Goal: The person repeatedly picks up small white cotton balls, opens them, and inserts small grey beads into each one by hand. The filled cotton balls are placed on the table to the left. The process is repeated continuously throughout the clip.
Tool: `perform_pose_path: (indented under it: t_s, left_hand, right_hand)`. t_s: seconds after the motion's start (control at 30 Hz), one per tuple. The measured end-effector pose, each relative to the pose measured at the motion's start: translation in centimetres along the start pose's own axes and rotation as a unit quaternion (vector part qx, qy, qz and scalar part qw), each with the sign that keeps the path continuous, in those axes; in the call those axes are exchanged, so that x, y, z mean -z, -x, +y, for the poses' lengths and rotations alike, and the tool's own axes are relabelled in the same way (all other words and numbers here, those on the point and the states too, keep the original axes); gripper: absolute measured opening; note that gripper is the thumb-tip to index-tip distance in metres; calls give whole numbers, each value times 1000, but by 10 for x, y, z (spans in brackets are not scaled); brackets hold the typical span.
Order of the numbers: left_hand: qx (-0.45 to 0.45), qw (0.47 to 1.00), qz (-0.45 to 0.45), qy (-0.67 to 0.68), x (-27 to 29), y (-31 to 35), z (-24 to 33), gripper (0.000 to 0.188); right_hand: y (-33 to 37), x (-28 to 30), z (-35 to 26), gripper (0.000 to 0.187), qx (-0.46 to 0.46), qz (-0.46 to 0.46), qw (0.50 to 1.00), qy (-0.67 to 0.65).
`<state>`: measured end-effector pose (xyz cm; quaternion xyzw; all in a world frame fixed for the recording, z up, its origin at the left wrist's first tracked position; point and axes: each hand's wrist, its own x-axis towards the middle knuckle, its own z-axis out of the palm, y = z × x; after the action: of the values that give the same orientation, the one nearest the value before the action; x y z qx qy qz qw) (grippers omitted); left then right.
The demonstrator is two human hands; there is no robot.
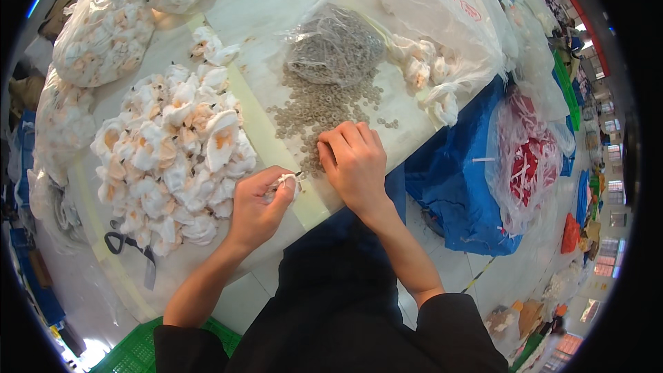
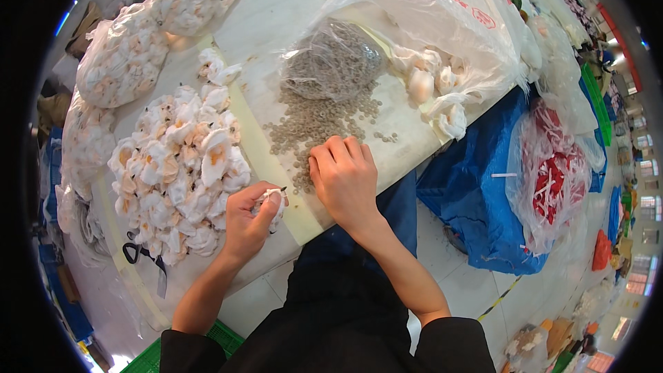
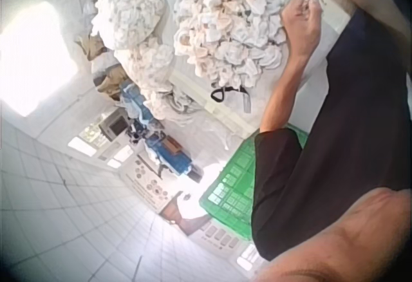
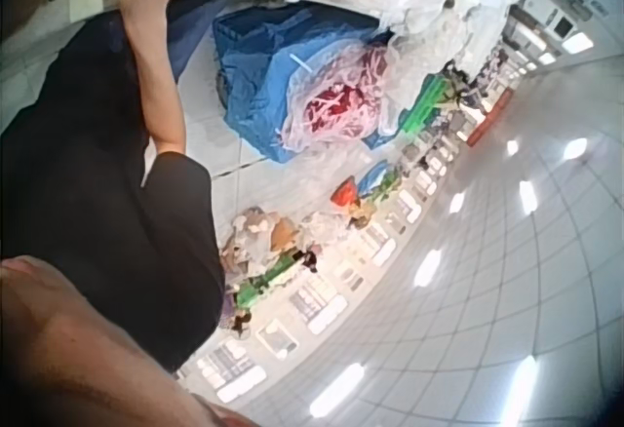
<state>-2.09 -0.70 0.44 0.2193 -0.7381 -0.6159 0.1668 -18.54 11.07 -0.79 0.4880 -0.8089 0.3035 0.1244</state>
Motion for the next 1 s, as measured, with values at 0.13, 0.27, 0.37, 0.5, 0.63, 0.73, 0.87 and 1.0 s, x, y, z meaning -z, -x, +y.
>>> perform_pose_path:
  t_s: [0.13,0.27,0.37,0.5,0.63,0.73,0.87,1.0]
  left_hand:
    - [0,1000,9,-2,0,0,-1,20]
    - [-3,1000,14,-5,0,0,-1,20]
    - [-6,1000,13,-10,0,1,-3,21]
    - [-26,999,19,-15,-1,-1,-5,22]
    - [-2,1000,22,-18,-2,0,-4,17]
    - [-9,999,34,-23,-2,1,-6,16]
    - [-22,999,30,-28,-1,0,-6,18]
    - [-16,999,28,-36,1,1,-6,20]
  right_hand:
    - [0,-2,0,10,7,8,1000,8]
    - [2,-3,-2,12,-10,28,999,-28]
    - [1,0,-3,13,-9,36,999,-33]
    - [2,2,-1,13,-10,41,998,-54]
    - [3,5,-2,14,-30,43,994,-98]
    - [4,5,-2,15,-35,52,991,-120]
    - [6,6,-1,15,-37,52,989,-132]
    - [11,6,2,10,-16,60,991,-117]
